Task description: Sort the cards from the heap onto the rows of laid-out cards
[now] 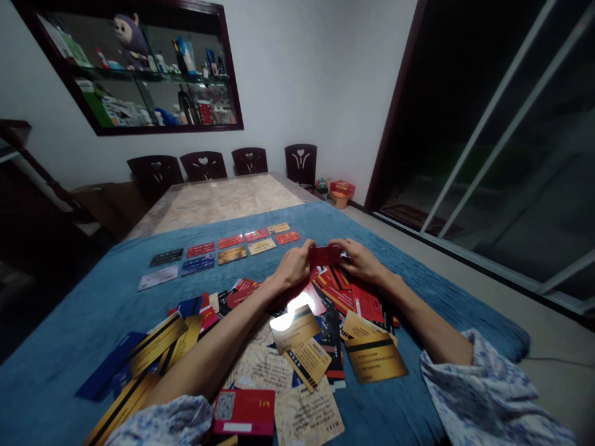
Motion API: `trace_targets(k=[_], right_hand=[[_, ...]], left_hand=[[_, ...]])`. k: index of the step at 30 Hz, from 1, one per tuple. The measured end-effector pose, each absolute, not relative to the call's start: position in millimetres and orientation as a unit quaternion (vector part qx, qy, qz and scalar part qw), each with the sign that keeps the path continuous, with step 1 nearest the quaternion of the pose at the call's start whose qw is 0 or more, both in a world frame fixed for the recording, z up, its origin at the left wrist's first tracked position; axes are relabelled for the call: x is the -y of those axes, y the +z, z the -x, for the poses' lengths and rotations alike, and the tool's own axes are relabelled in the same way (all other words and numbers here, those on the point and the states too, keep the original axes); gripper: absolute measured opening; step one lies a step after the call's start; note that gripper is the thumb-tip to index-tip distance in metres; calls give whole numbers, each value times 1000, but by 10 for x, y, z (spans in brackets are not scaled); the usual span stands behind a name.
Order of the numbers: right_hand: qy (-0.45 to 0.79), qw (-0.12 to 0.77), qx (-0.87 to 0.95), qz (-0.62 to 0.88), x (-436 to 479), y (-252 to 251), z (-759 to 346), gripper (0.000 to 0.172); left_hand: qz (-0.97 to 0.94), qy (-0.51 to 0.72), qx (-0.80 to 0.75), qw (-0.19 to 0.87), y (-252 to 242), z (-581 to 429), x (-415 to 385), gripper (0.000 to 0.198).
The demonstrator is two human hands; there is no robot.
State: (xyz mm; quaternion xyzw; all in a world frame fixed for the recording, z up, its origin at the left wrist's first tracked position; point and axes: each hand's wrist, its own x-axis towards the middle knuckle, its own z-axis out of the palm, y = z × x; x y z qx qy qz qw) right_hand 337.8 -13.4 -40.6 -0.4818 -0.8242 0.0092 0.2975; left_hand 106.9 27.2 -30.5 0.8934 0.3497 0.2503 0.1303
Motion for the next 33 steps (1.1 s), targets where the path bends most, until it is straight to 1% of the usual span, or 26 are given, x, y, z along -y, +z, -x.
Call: trace_targets(k=[6,9,14,18,25,29,33], right_hand=[[-4,297,834,466,128,-426,-3370,43],[-3,299,833,465,128,-443,-3378,46],[-6,300,831,468,128,-459,-3383,47],[-25,295,830,472,127,-462,-3368,50],[-83,279,820,492,117,-474,-3321,43],[-110,268,818,497,133,-452,-3309,48],[-142,258,815,498,156,-420,-3309,53]], left_hand=[[-894,240,-360,117,-274,-1074,-232,34],[-893,243,-358,122,-251,-1077,-214,35],[-888,254,-358,139,-226,-1082,-208,37],[-879,271,-360,157,-221,-1086,-218,37],[-875,281,-356,169,-204,-1085,-223,41],[-884,270,-345,162,-174,-1068,-224,37],[-900,240,-343,123,-119,-1051,-196,33]])
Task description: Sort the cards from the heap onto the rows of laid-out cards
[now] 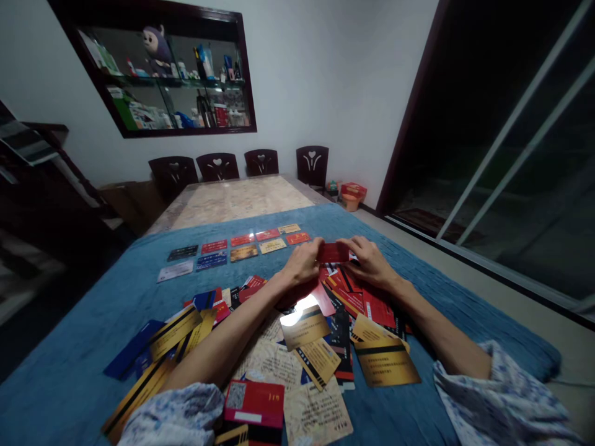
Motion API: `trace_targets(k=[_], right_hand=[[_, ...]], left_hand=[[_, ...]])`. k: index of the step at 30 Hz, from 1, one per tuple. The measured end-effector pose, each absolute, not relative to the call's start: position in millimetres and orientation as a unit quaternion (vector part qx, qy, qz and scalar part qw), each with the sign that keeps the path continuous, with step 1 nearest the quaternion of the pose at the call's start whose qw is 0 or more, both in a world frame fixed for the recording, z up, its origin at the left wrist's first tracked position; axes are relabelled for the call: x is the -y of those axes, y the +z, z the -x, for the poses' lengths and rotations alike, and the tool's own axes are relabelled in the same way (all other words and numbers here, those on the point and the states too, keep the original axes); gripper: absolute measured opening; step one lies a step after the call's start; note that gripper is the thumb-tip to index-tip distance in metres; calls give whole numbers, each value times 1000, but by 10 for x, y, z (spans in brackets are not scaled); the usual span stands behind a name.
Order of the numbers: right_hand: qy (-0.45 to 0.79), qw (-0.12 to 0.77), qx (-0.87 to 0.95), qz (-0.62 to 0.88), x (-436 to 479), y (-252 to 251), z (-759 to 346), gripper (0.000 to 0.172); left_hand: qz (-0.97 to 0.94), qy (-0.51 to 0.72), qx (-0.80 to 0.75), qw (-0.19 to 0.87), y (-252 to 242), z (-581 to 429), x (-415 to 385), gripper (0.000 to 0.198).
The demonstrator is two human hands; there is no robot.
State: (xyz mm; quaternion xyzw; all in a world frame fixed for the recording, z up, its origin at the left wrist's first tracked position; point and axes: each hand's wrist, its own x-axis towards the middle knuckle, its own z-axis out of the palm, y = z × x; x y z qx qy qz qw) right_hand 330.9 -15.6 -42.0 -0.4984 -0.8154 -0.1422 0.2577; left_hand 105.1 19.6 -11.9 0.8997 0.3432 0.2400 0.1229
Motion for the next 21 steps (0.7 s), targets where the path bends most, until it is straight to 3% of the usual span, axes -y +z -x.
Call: trace_targets(k=[21], right_hand=[[-194,210,816,502,78,-302,-3135,45]], left_hand=[[-908,121,-399,-45,64,-878,-125,40]])
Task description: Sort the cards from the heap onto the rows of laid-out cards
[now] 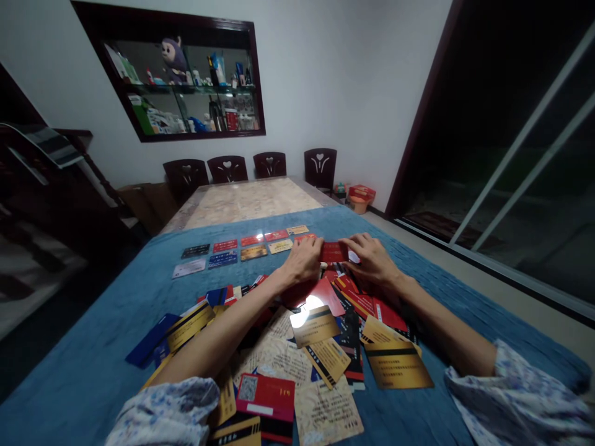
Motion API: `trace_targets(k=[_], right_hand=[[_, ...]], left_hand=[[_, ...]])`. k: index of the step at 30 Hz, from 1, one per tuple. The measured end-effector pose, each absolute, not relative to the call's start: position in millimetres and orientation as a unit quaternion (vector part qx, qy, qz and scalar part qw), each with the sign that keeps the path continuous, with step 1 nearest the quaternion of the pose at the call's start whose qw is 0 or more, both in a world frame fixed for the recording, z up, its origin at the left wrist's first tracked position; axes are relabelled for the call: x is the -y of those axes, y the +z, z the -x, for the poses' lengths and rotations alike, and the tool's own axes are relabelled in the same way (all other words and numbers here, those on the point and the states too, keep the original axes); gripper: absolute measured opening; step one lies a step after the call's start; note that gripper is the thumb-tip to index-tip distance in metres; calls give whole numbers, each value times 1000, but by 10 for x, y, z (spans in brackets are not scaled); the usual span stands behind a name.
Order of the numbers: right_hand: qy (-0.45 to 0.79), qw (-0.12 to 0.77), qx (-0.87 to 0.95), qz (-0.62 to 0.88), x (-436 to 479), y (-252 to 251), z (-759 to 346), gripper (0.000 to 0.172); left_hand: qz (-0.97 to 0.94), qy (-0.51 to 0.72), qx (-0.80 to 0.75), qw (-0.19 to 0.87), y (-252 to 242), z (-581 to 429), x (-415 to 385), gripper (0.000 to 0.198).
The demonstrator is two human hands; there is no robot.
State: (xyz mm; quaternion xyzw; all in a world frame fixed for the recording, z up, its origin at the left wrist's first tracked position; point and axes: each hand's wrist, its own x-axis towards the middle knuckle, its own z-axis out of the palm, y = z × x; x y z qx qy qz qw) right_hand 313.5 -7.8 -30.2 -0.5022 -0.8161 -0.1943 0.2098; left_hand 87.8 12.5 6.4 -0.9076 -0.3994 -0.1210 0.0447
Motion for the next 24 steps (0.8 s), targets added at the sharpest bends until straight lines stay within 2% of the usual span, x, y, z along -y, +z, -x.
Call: trace_targets(k=[8,24], right_hand=[[-201,166,834,487,8,-166,-2954,47],[-121,88,872,467,-330,106,-2271,51]], left_hand=[[899,-108,419,67,127,-667,-97,41],[877,-84,470,61,167,-57,-239,38]])
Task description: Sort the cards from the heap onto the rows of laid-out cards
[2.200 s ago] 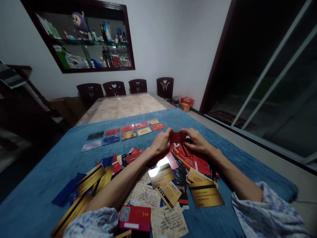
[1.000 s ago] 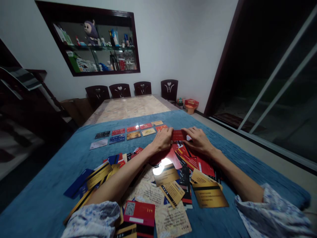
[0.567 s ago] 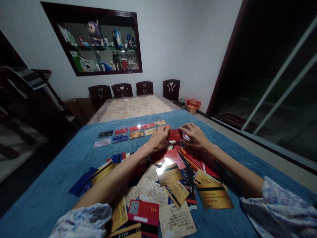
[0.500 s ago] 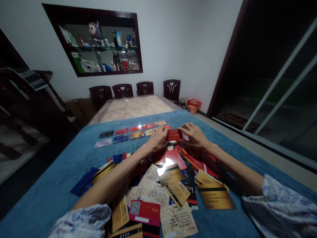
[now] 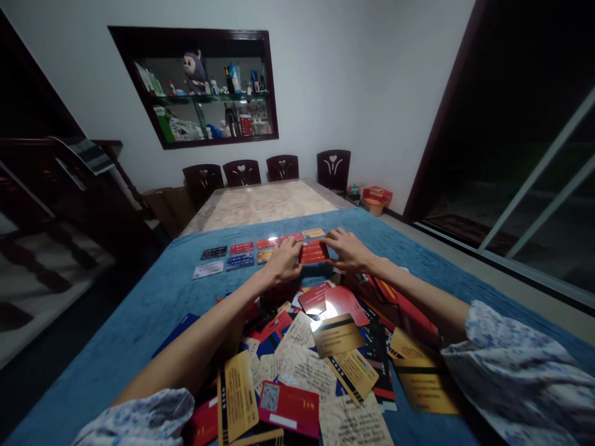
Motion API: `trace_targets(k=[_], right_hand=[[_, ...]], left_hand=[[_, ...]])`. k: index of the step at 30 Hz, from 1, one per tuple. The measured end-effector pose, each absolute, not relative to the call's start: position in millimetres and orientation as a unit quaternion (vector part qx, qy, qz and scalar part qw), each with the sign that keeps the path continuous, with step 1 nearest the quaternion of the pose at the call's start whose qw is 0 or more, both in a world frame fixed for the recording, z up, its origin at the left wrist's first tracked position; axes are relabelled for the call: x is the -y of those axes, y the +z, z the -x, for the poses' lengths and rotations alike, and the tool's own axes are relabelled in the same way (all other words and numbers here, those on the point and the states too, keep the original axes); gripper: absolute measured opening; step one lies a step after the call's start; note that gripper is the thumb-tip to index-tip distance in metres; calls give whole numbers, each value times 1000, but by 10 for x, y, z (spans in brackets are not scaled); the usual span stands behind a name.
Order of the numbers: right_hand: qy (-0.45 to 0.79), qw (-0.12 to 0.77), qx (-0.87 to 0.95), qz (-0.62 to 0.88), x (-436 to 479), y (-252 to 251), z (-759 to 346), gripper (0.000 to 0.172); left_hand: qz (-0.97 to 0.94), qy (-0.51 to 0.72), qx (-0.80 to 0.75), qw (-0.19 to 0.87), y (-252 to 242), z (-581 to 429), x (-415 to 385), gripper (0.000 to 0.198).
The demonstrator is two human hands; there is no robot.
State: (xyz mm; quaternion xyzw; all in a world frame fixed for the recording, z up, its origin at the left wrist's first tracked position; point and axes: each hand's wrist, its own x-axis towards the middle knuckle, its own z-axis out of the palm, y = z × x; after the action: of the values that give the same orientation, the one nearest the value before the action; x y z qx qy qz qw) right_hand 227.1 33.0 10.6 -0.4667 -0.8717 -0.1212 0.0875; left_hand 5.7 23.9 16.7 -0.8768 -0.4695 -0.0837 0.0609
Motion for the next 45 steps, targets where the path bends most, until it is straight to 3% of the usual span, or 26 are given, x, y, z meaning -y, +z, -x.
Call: trace_targets(k=[19,38,45], right_hand=[[-61,68,902,421,-718,210,-1626,24],[-35,3,898,439,-1285,253,-1017,31],[-23,-13,887,460,-1490,218,-871,33]], left_hand=[[847,-41,525,69,194,538,-474,30],[809,-6,586,50,154,974,-956,38],[795,5,605,42,96,1000,-1197,32]])
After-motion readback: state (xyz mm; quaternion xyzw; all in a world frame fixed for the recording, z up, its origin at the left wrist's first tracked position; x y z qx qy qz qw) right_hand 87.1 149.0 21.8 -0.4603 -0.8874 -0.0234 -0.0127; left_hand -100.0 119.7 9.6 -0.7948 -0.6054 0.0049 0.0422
